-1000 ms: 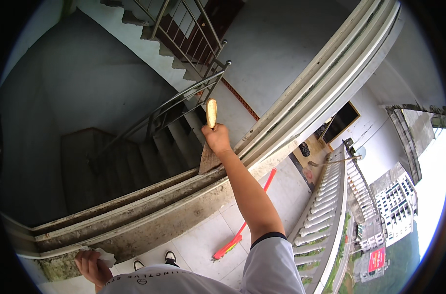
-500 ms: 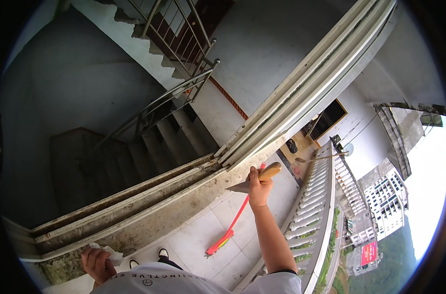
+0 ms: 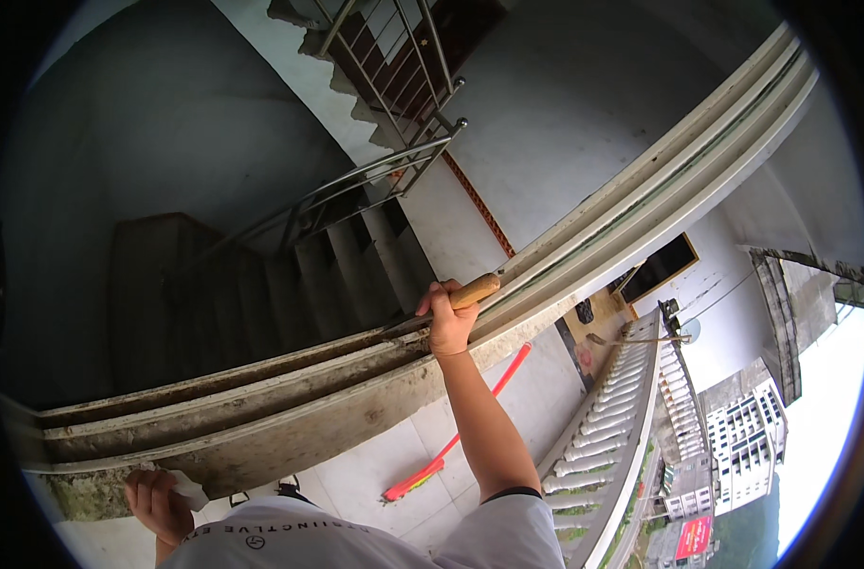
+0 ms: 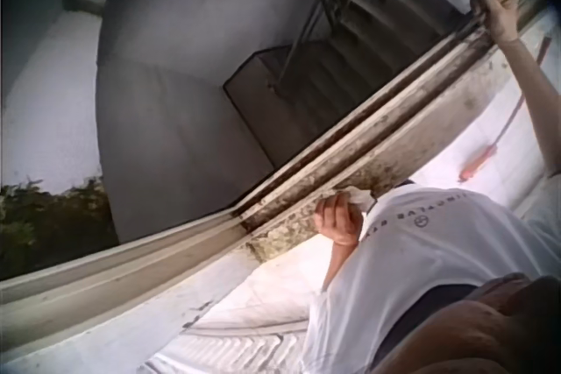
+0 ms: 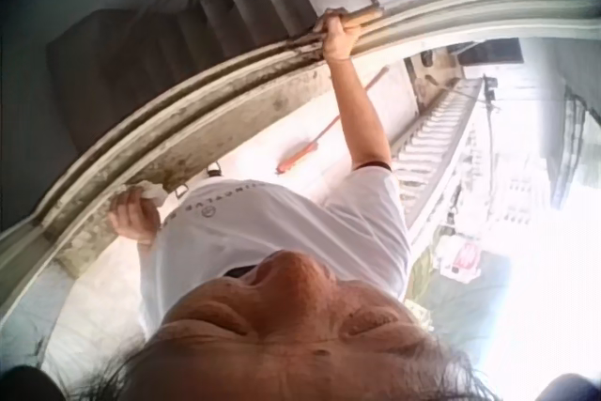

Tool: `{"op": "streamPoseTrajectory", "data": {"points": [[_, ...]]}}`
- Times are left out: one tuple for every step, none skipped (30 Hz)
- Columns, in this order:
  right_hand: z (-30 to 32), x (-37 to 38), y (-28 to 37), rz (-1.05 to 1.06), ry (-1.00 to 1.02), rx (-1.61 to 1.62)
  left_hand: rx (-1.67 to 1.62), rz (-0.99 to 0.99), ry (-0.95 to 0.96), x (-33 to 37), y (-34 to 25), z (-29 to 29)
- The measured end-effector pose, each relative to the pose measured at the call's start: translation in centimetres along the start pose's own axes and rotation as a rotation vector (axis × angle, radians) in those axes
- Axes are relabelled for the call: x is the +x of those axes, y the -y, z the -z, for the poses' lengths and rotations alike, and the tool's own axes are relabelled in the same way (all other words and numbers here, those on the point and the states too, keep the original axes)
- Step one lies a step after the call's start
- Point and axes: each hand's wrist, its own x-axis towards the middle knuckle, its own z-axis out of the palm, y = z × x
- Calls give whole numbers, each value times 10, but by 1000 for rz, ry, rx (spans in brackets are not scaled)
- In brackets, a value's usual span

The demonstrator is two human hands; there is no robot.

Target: The person scrapes debris from a window frame using a putty knife, then sweeps the balcony floor and railing with a broom. The person returns to the window frame to scrape and wipe it with a cloth.

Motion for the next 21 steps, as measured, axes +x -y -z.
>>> {"op": "streamPoseTrajectory", "data": {"points": [[1, 3, -5, -5, 8, 29, 9, 4, -7, 1, -1, 0], [3, 6, -10, -10, 14, 56, 16, 18, -4, 3, -4, 1], [7, 9, -14, -16, 16, 81, 21, 22, 3, 4, -5, 1], [12, 12, -18, -16, 79, 117, 24, 25, 11, 5, -5, 2], [14, 12, -21, -33, 58, 99, 26, 26, 20, 6, -6, 2], [10, 12, -18, -47, 44, 83, 31, 13, -10, 10, -7, 1], [7, 11, -14, -61, 28, 66, 35, 21, 0, 11, -9, 1], [6, 11, -9, -37, 12, 21, 37, 28, 10, 10, -9, 2], [5, 12, -2, -7, 1, -24, 40, 39, 15, 10, -10, 2], [3, 13, 5, 23, -10, -68, 41, 42, 11, 11, -11, 2], [2, 14, 13, 38, -23, 40, 43, 46, 7, 11, -11, 2], [1, 15, 21, 28, -28, 100, 41, 49, 5, 11, -11, 1], [1, 17, 28, 17, -33, 161, 42, 56, 5, 12, -12, 1], [0, 17, 34, 18, -50, 202, 45, 63, 6, 12, -11, 2], [-1, 16, 39, 18, -67, 238, 43, 72, 8, 11, -11, 1], [-1, 17, 44, 18, -84, 276, 35, 75, 8, 8, -9, 0], [-1, 18, 48, 26, -106, 277, 31, 74, 3, 8, -10, 0], [-1, 20, 51, 34, -127, 282, 29, 72, -1, 9, -10, 0], [-2, 22, 53, 41, -148, 287, 28, 71, -6, 10, -10, 0], [-6, 25, 55, 42, -150, 275, 14, 67, -3, 10, -9, 0], [-7, 26, 57, 28, -139, 258, 10, 65, 3, 10, -9, 0]]}}
